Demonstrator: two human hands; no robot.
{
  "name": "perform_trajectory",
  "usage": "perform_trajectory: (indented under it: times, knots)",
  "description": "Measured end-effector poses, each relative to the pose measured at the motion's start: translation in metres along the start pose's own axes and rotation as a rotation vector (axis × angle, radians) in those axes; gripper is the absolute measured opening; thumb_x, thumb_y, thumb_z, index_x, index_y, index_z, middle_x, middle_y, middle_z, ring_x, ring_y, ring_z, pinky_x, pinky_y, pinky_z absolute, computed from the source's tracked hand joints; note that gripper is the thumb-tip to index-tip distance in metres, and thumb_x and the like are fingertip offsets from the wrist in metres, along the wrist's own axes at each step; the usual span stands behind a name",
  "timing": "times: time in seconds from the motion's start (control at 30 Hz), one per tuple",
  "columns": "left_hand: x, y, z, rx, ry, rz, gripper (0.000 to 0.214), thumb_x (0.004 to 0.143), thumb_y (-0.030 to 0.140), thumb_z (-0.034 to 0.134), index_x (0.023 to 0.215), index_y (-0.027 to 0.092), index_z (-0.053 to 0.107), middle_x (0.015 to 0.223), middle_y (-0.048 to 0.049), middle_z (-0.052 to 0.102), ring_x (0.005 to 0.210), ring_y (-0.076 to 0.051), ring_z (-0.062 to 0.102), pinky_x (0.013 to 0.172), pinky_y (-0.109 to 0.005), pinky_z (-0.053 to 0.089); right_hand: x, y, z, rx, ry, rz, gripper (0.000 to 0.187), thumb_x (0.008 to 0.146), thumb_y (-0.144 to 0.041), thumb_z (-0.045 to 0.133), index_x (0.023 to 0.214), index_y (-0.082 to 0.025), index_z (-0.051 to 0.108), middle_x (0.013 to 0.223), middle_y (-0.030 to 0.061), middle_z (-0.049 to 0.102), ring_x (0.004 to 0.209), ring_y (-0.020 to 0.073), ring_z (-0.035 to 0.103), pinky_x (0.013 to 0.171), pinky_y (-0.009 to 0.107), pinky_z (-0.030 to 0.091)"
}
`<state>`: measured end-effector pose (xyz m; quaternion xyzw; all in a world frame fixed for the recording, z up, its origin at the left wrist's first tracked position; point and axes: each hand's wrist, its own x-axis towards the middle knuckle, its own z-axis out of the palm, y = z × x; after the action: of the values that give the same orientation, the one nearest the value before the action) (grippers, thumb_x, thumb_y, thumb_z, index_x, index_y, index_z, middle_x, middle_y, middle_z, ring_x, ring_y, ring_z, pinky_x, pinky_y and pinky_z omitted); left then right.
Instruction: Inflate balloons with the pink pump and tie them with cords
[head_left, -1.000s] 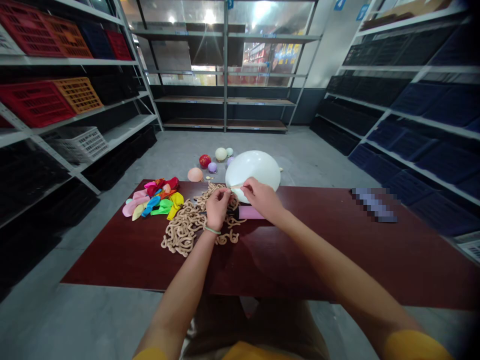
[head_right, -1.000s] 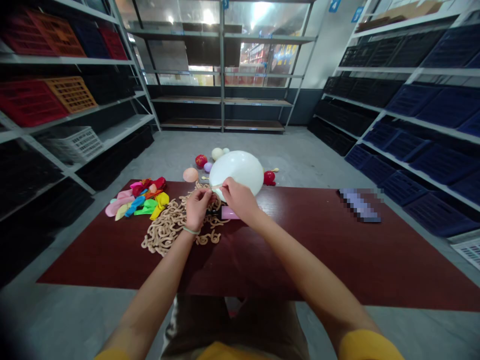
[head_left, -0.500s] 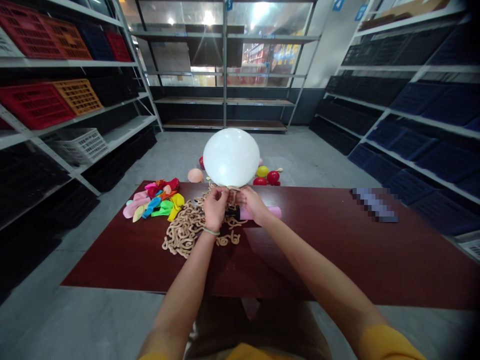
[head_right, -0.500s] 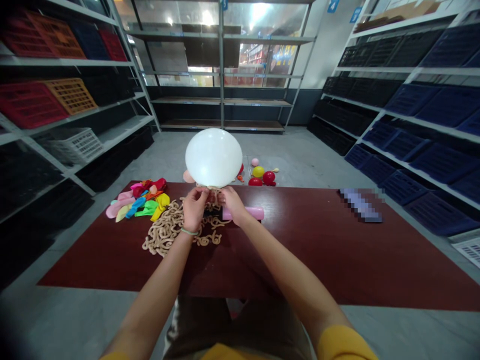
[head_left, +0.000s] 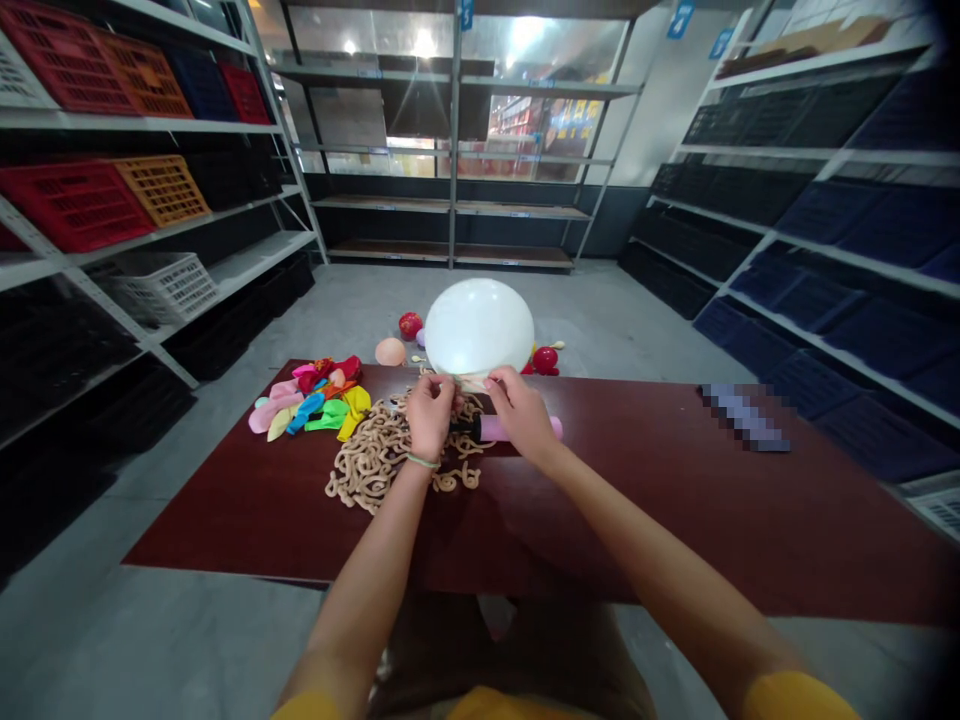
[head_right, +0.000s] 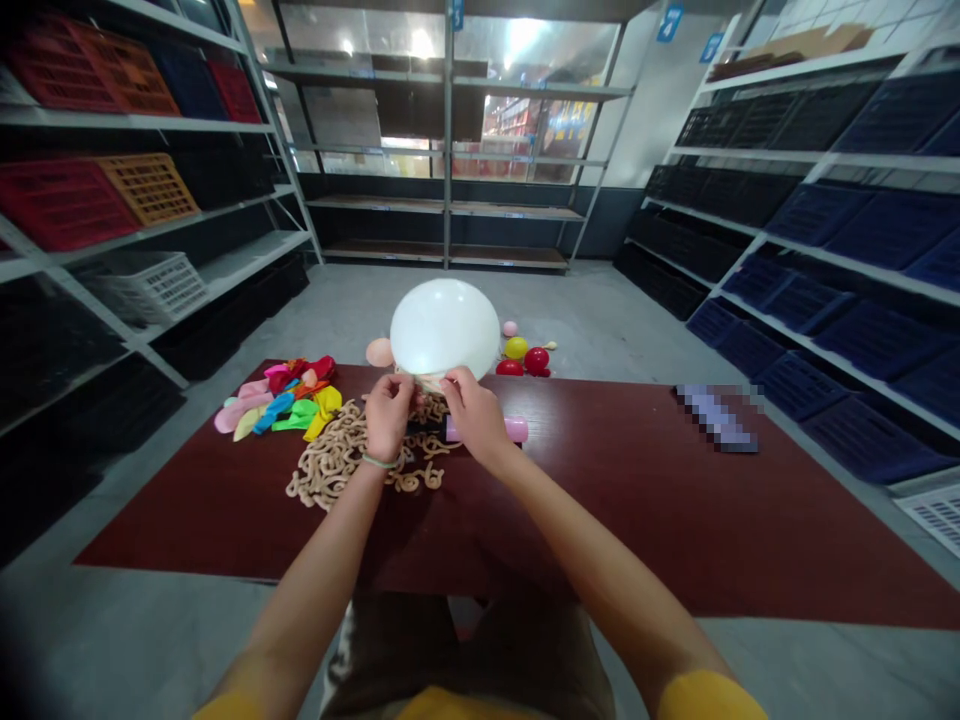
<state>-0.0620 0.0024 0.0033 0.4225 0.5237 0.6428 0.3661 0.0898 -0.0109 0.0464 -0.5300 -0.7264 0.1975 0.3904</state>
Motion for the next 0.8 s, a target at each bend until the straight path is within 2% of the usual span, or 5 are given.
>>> perform_trajectory:
  times: [0.17, 0.33, 0.5, 0.67, 0.8]
  knots:
    - [-0.005, 0.024, 0.006, 0.227, 0.037, 0.142, 0.013, 0.082, 0.032, 0.06, 0.081, 0.019, 0.057, 0.052, 0.004, 0.058, 0.047, -0.013, 0.055, 0.053, -0.023, 0.042, 0.0, -0.014, -0.03, -0.254, -0.03, -0.163, 0.03, 0.101, -0.042, 0.034, 0.106, -0.025, 0.059, 0.085, 0.0024, 0.07, 0.073, 0.0196, 0.062, 0.063, 0.028, 0.036]
    - [-0.008, 0.056, 0.019, 0.057, -0.004, 0.162, 0.014, 0.082, 0.028, 0.058, 0.093, 0.019, 0.056, 0.058, 0.0048, 0.058, 0.046, -0.012, 0.056, 0.049, -0.022, 0.042, 0.002, -0.024, -0.061, -0.364, 0.0, -0.233, 0.034, 0.102, -0.044, 0.031, 0.106, -0.024, 0.058, 0.081, 0.0034, 0.069, 0.069, 0.0201, 0.061, 0.06, 0.029, 0.033]
    - [-0.018, 0.082, 0.025, 0.039, -0.165, 0.241, 0.024, 0.079, 0.019, 0.054, 0.098, 0.019, 0.069, 0.057, 0.004, 0.055, 0.046, -0.01, 0.05, 0.046, -0.02, 0.039, 0.004, -0.03, -0.091, -0.438, 0.043, -0.301, 0.034, 0.102, -0.043, 0.029, 0.106, -0.025, 0.058, 0.082, 0.004, 0.069, 0.07, 0.0211, 0.061, 0.06, 0.031, 0.031]
    - [-0.037, 0.101, 0.028, -0.028, -0.475, 0.069, 0.04, 0.079, 0.02, 0.054, 0.115, 0.017, 0.072, 0.054, 0.0035, 0.055, 0.043, -0.009, 0.046, 0.045, -0.021, 0.038, 0.009, -0.034, -0.11, -0.473, 0.15, -0.409, 0.035, 0.103, -0.04, 0.029, 0.106, -0.024, 0.06, 0.094, 0.006, 0.071, 0.083, 0.022, 0.063, 0.066, 0.033, 0.032]
    - [-0.051, 0.11, 0.028, -0.157, -0.531, -0.061, 0.032, 0.078, 0.024, 0.06, 0.105, 0.014, 0.072, 0.059, 0.0022, 0.057, 0.045, -0.007, 0.047, 0.047, -0.021, 0.041, 0.008, -0.031, -0.114, -0.441, 0.168, -0.43, 0.034, 0.103, -0.038, 0.03, 0.106, -0.025, 0.061, 0.098, 0.0053, 0.07, 0.09, 0.0227, 0.063, 0.071, 0.033, 0.035]
